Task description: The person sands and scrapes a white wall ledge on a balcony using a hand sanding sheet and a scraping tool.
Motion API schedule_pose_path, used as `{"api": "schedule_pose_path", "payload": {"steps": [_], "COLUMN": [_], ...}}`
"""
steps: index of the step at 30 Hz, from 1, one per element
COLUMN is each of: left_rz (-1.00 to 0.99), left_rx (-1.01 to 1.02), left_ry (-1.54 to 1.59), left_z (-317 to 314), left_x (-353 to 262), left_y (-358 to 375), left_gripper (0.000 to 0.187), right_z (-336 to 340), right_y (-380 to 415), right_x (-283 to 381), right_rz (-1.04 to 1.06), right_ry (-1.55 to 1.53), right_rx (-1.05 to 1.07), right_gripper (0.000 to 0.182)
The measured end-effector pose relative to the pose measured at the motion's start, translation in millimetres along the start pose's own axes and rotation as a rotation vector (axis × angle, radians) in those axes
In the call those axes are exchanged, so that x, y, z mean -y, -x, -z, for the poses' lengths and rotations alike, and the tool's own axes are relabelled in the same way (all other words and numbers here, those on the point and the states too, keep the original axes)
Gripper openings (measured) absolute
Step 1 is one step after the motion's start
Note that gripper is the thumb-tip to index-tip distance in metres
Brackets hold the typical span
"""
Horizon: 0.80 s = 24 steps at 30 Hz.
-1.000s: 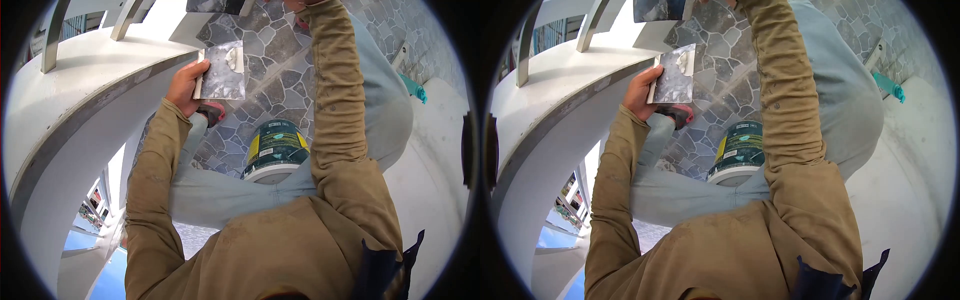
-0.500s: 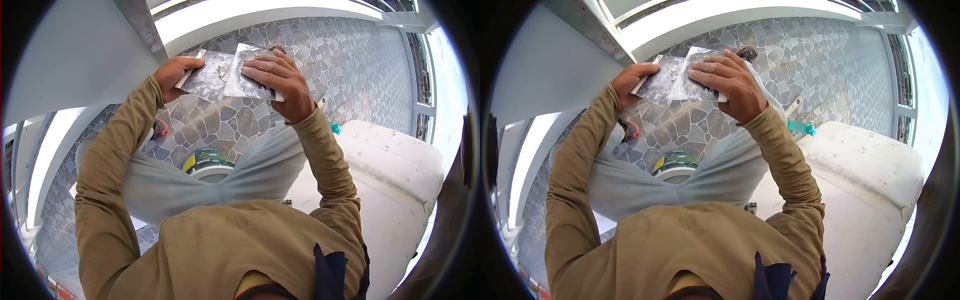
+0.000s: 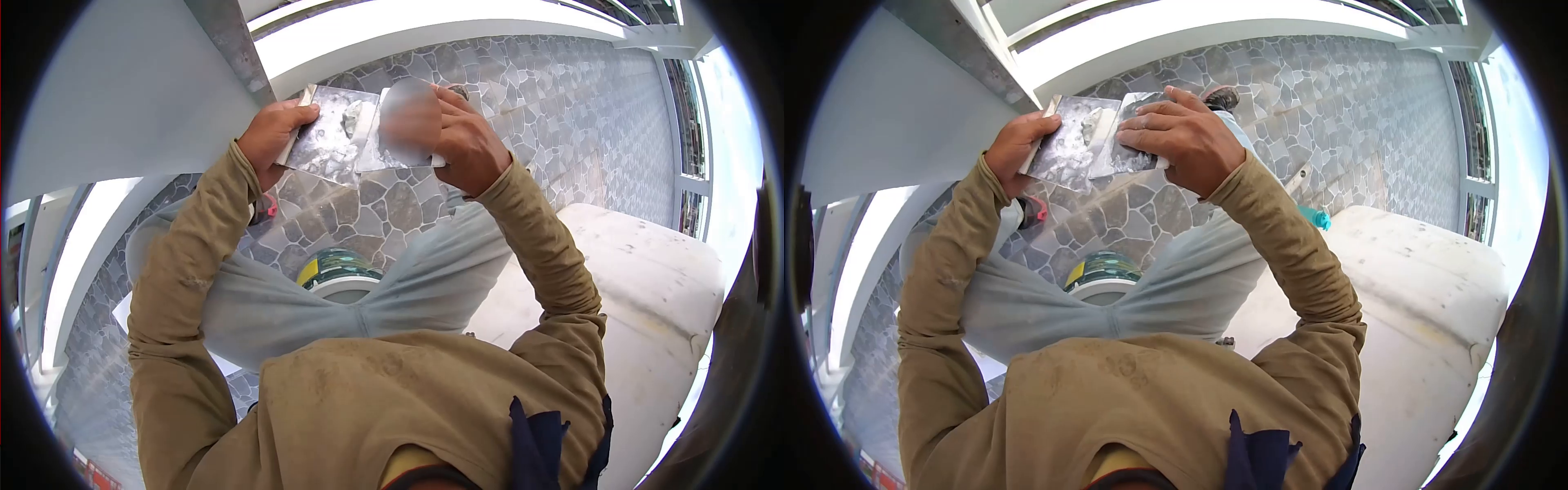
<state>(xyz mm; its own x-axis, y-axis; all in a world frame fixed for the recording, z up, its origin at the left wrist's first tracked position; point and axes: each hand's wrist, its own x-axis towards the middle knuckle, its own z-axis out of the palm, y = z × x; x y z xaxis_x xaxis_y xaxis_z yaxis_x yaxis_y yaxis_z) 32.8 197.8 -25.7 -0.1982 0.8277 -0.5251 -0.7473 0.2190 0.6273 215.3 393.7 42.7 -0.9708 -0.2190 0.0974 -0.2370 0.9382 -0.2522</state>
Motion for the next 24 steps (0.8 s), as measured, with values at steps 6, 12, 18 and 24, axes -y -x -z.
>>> {"api": "schedule_pose_path", "payload": {"steps": [6, 12, 18, 24], "left_rz": [-0.292, -0.665, -0.767, -0.71], "left_rx": [-0.278, -1.125, -0.721, -0.727], "left_ry": [-0.019, -0.006, 0.203, 0.259], "left_z": [-11, -12, 44, 54], "left_x": [-8, 32, 58, 48], "left_y": [103, 192, 226, 223], "left_gripper": [0.034, 0.034, 0.024, 0.022], "right_z": [-7, -109, -148, -206], "right_y": [0, -42, -116, -100], "right_x": [-72, -145, -205, -166], "right_rz": [-0.495, -0.826, -0.46, -0.361], "right_ry": [-1.123, -1.701, -1.011, -1.894], "right_rx": [0.133, 0.137, 0.105, -0.745], "right_gripper": [0.018, 0.03, 0.017, 0.017]}}
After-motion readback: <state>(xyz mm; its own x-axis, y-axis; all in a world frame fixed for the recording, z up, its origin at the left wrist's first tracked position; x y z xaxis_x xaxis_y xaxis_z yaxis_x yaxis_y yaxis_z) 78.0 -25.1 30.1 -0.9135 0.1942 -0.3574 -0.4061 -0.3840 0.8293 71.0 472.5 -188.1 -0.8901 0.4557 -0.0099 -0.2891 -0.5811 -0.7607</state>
